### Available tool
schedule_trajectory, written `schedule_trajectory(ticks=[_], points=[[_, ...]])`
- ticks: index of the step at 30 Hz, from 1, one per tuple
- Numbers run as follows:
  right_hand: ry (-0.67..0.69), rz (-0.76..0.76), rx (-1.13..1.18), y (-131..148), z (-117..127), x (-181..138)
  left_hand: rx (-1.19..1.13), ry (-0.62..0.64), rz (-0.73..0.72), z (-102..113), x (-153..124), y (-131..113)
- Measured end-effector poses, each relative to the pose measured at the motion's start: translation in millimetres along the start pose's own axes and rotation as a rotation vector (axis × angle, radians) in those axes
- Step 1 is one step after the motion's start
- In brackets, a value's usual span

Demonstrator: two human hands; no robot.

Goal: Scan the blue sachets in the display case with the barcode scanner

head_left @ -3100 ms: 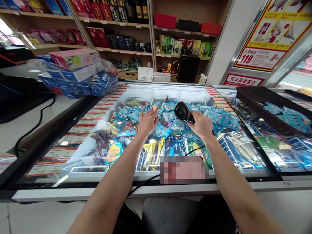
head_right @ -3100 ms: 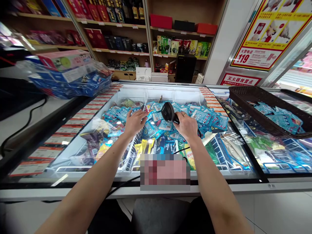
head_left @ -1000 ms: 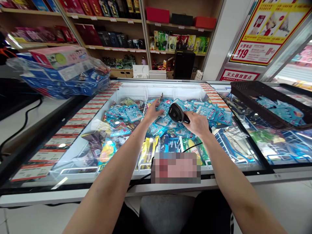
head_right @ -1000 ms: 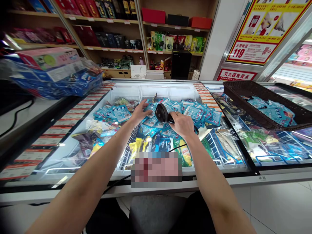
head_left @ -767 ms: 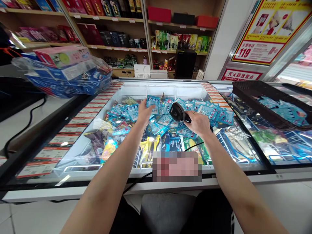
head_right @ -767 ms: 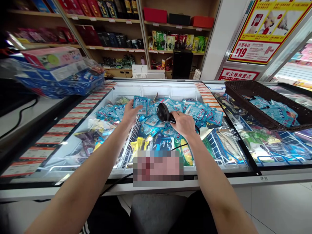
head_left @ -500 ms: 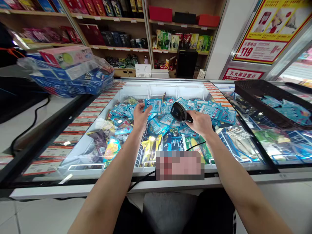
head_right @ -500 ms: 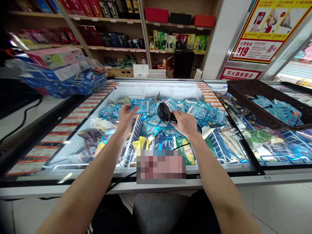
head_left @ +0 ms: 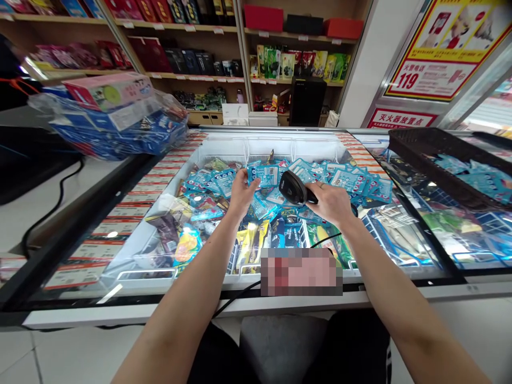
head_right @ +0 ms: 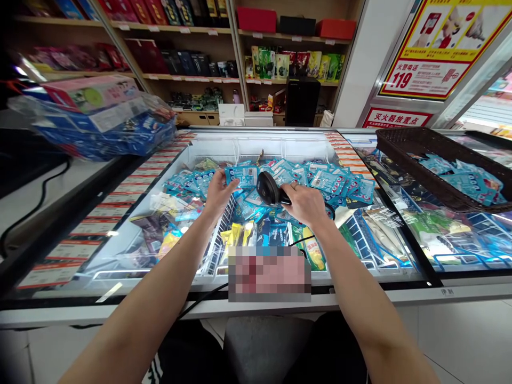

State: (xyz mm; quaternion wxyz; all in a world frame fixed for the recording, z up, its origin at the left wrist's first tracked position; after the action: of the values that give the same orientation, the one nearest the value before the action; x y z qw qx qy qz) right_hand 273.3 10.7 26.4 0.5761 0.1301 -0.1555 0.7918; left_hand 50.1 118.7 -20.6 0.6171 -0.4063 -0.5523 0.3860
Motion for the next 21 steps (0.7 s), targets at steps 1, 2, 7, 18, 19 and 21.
schedule_trajectory(ticks=[1,2,7,18,19,21], points=[[0.004,0.001,-0.001,0.6,-0.3,0.0,0.018,-0.001,-0.015,-0.4,-0.2,-0.2],[0.005,0.002,-0.003,1.1,-0.5,0.0,0.036,-0.003,-0.033,-0.5,-0.3,-0.5],[-0.011,0.009,-0.023,4.8,0.2,0.1,0.101,-0.005,-0.072,-0.1,-0.6,0.3],[0.002,0.013,-0.04,9.2,-2.9,0.9,0.131,0.0,-0.036,0.0,-1.8,1.8],[0.0,0.014,-0.038,9.5,-2.6,0.9,0.141,-0.011,-0.044,0.5,-2.2,-0.3],[-0.004,0.016,-0.033,10.1,-2.2,0.7,0.178,-0.038,-0.065,1.9,-3.2,-4.8]])
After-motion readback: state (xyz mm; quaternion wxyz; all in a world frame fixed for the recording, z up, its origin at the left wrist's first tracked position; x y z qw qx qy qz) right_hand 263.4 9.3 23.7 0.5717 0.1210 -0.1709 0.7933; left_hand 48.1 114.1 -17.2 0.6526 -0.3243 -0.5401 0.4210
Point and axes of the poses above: each hand's wrist, its own x-axis towards the middle knuckle, its own z-axis out of the back of the hand, y = z × x, the point moved 8 cm from there along x, towards the middle knuckle, and after that the axes turned 5 degrees about y, right-handed, at the moved point
